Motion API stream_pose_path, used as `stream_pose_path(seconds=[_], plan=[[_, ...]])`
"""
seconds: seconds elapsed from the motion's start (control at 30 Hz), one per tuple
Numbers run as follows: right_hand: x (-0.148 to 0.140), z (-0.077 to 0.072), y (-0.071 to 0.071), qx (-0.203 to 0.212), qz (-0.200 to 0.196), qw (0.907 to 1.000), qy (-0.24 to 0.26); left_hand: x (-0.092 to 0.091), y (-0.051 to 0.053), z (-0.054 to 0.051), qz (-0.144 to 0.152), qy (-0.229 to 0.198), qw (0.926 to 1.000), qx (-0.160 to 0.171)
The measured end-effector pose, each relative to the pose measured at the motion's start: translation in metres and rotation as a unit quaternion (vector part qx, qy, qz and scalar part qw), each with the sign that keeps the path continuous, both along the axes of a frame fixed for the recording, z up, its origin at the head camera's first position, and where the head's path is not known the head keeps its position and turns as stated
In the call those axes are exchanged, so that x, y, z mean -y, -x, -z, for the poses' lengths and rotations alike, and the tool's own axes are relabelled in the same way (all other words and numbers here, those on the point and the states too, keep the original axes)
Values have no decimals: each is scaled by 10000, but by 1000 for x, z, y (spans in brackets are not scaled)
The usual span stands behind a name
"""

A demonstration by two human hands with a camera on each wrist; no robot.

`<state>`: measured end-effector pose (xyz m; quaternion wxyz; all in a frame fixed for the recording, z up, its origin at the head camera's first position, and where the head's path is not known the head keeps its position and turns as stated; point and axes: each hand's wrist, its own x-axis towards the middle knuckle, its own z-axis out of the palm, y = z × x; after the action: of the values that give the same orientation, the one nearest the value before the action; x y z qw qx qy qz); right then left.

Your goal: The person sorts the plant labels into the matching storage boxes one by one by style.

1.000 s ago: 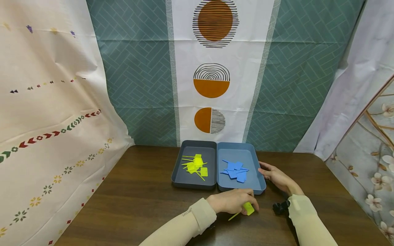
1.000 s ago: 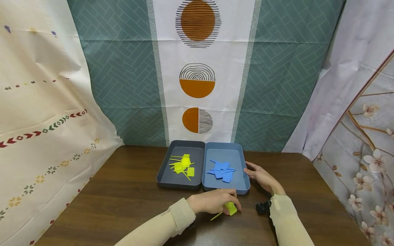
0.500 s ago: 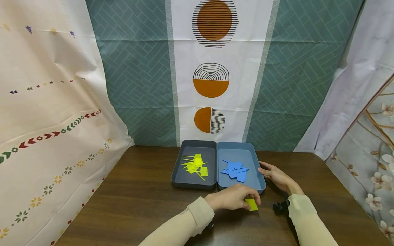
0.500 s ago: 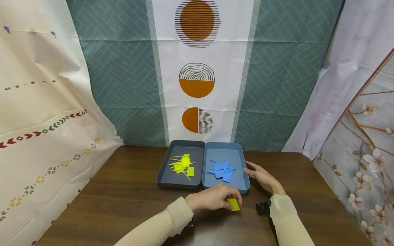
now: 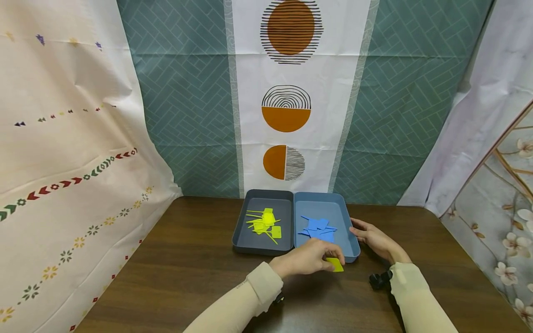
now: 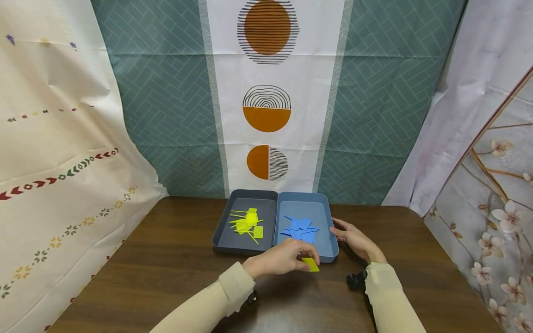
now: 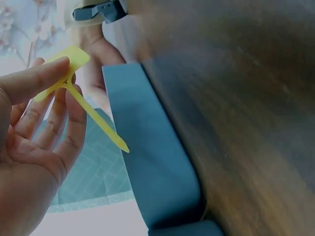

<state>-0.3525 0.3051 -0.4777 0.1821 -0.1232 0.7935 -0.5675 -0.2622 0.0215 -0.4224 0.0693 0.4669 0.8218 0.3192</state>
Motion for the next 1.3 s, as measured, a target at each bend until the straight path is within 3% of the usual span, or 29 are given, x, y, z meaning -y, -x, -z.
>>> stream_pose_path(seconds=[0.2, 0.4, 0.67, 0.83, 1.0, 1.3], plan=[[-1, -1, 0, -27, -20, 10000, -5, 10, 4, -6, -207, -158, 9996, 83], [-1, -1, 1, -38, -29, 10000, 22, 33, 11, -15, -558, -466, 9973, 101], [-1, -3, 0, -31, -35, 10000, 66, 83, 33, -28, -1550, -961, 9827, 336], [-1, -3, 1, -30, -71, 9999, 89, 106, 50, -36, -1991, -900, 9758, 31], [-1, -4, 1, -39, -77, 9999, 77, 120, 63, -41, -2139, -812, 9733, -175], [0, -1, -1, -27, -91, 9999, 109, 129, 83, -48, -2340, -816, 9687, -100]])
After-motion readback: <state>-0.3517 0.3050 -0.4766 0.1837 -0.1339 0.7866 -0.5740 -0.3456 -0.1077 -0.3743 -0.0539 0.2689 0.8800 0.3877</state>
